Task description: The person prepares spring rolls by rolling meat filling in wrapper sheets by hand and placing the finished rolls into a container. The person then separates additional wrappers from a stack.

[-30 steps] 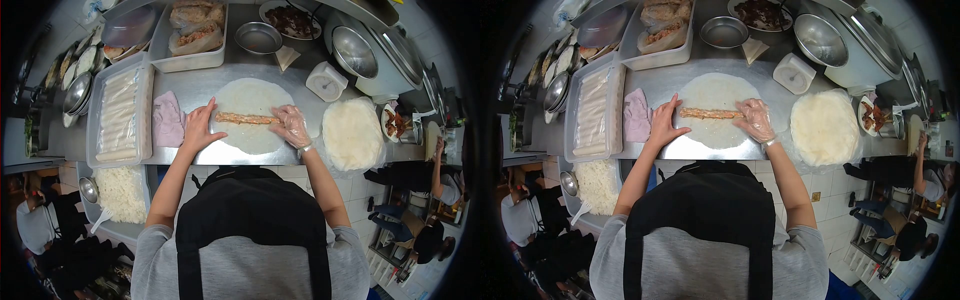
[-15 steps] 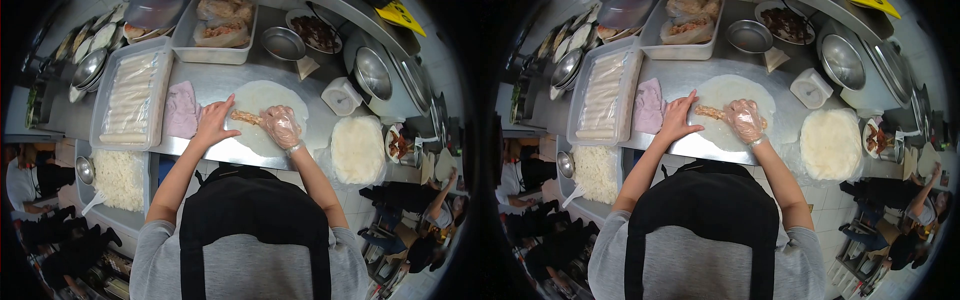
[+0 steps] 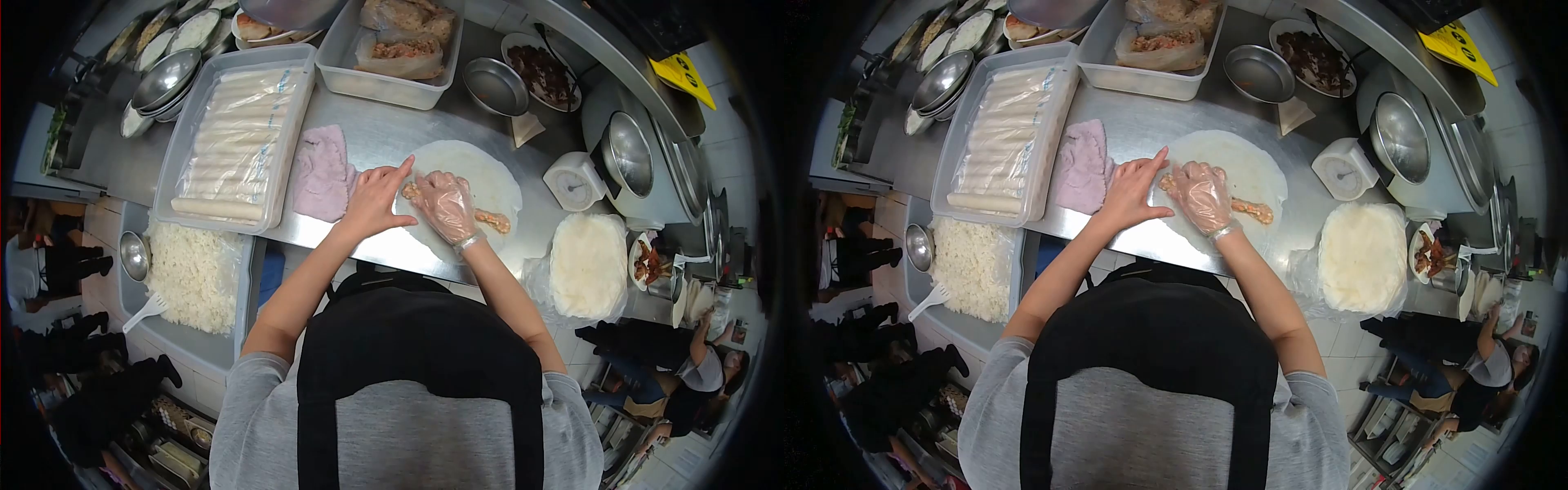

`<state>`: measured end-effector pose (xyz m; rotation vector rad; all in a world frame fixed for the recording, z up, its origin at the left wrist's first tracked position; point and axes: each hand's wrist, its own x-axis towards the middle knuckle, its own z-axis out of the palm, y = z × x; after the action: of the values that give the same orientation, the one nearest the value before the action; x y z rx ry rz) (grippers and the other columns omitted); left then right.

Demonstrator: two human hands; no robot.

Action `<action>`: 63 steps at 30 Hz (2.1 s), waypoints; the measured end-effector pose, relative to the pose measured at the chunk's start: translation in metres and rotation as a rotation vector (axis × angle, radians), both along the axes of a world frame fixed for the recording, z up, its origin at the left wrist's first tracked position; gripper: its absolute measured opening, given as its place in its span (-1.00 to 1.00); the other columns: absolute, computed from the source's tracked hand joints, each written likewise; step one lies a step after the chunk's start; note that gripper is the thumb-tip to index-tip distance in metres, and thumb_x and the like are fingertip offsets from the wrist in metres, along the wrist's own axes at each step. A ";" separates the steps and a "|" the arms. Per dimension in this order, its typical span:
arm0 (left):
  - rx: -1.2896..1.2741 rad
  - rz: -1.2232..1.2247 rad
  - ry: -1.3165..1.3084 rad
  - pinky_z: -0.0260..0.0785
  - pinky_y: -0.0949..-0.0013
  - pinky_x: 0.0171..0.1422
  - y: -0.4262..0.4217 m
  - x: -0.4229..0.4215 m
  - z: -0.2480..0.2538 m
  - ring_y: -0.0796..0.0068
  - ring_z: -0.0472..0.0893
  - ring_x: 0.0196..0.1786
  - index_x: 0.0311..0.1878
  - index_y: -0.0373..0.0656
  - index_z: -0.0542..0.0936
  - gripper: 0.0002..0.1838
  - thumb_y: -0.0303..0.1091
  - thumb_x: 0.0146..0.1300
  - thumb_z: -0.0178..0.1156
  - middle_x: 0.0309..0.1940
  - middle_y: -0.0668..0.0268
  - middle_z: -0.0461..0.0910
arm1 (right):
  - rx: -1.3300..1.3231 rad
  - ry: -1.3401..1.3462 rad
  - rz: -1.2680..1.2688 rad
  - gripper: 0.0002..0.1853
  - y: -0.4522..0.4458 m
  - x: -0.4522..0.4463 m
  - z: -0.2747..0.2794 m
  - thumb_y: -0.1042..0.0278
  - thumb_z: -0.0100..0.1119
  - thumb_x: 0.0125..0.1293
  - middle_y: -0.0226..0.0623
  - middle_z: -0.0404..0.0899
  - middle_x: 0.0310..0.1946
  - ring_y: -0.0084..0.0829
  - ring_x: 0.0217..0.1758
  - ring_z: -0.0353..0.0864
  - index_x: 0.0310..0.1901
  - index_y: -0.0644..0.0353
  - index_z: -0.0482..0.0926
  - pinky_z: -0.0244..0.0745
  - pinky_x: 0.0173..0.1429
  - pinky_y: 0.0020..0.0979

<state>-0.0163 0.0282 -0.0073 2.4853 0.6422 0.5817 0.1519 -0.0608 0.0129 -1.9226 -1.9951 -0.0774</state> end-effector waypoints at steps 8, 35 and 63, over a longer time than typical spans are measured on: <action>-0.003 -0.001 -0.021 0.10 0.09 0.32 0.001 0.002 -0.005 0.21 0.39 0.25 0.53 -0.12 -0.02 0.30 0.04 -0.26 0.54 0.16 0.23 0.49 | 0.008 0.083 -0.078 -0.65 0.013 -0.018 -0.006 0.15 0.31 0.05 -0.37 0.51 -0.32 -0.29 -0.16 0.51 -0.14 0.14 0.64 0.28 0.01 -0.12; -0.014 0.017 0.086 0.06 0.10 0.38 -0.001 0.004 0.008 0.16 0.36 0.29 0.54 -0.15 -0.05 0.35 -0.04 -0.31 0.58 0.25 0.28 0.47 | 0.127 0.370 -0.228 -0.55 -0.116 0.097 0.002 0.25 0.47 -0.09 -0.21 0.54 -0.10 -0.19 0.00 0.48 -0.07 0.07 0.67 0.40 0.11 -0.21; 0.006 0.032 0.071 0.07 0.10 0.38 -0.001 0.006 0.007 0.16 0.38 0.26 0.53 -0.12 0.00 0.33 -0.04 -0.34 0.58 0.23 0.33 0.50 | 0.266 0.187 0.003 -0.62 -0.068 0.067 -0.011 0.26 0.38 0.06 -0.41 0.56 -0.21 -0.30 -0.13 0.53 -0.02 -0.09 0.64 0.36 0.04 -0.19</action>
<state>-0.0105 0.0267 -0.0006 2.5150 0.7095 0.5093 0.2191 -0.1292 0.0021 -1.6936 -1.7677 -0.1482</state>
